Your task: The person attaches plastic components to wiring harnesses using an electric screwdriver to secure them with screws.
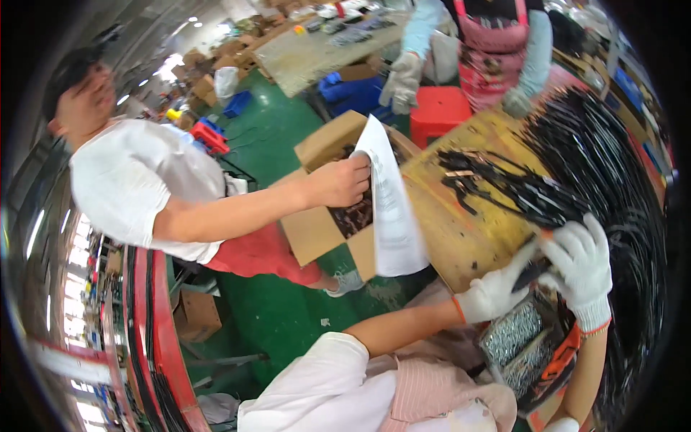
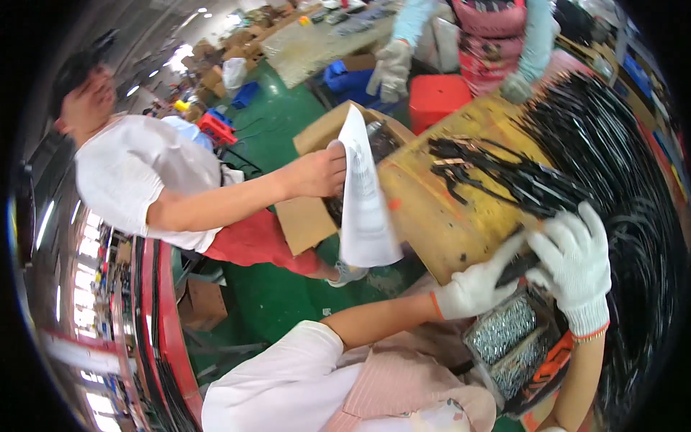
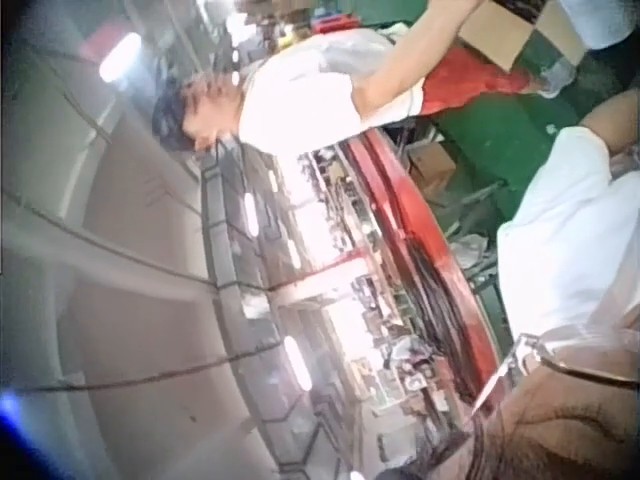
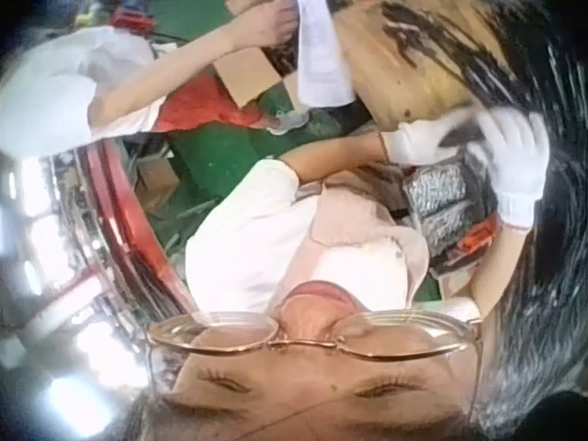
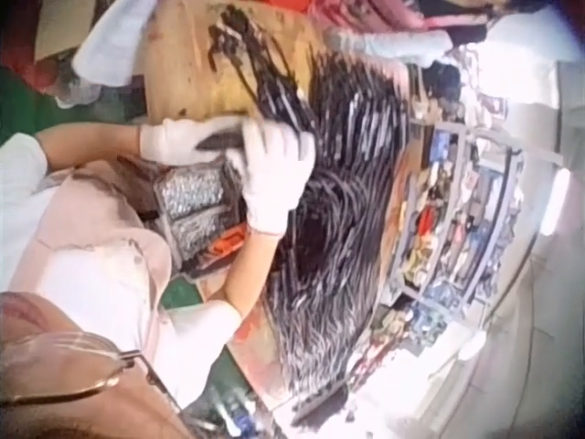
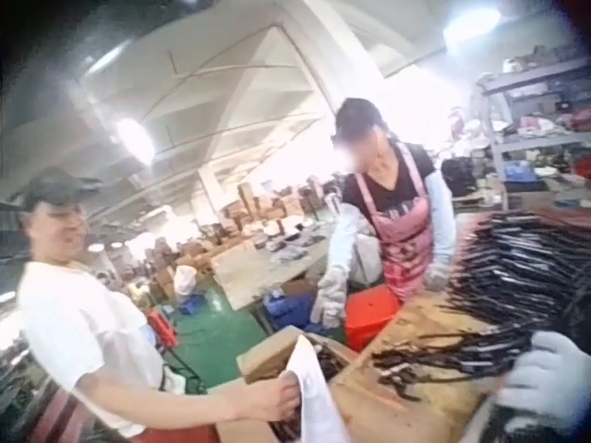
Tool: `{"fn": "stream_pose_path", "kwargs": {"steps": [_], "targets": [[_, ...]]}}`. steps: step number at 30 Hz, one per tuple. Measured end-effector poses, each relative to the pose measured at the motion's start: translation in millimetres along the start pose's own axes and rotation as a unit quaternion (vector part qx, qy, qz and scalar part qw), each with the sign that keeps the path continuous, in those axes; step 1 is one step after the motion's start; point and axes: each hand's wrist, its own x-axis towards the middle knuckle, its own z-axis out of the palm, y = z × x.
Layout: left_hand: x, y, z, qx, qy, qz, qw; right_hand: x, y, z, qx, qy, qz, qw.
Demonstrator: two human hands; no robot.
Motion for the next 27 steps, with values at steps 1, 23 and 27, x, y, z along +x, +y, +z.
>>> {"fn": "stream_pose_path", "kwargs": {"steps": [1, 23, 27], "targets": [[0.1, 15.0, -2.9, -0.113, -0.032, -0.072, 0.99, -5.8, -3.3, 0.1, -0.01, 0.009, 0.04, 0.999], [-14.5, 38.2, 36.8, -0.505, -0.092, -0.304, 0.802, -190.5, -172.1, -6.6, 0.132, 0.024, 0.759, 0.637], [-15.6, 29.1, 37.0, -0.492, -0.089, -0.29, 0.816, -186.1, -151.9, 6.9, 0.094, 0.016, 0.71, 0.698]]}}
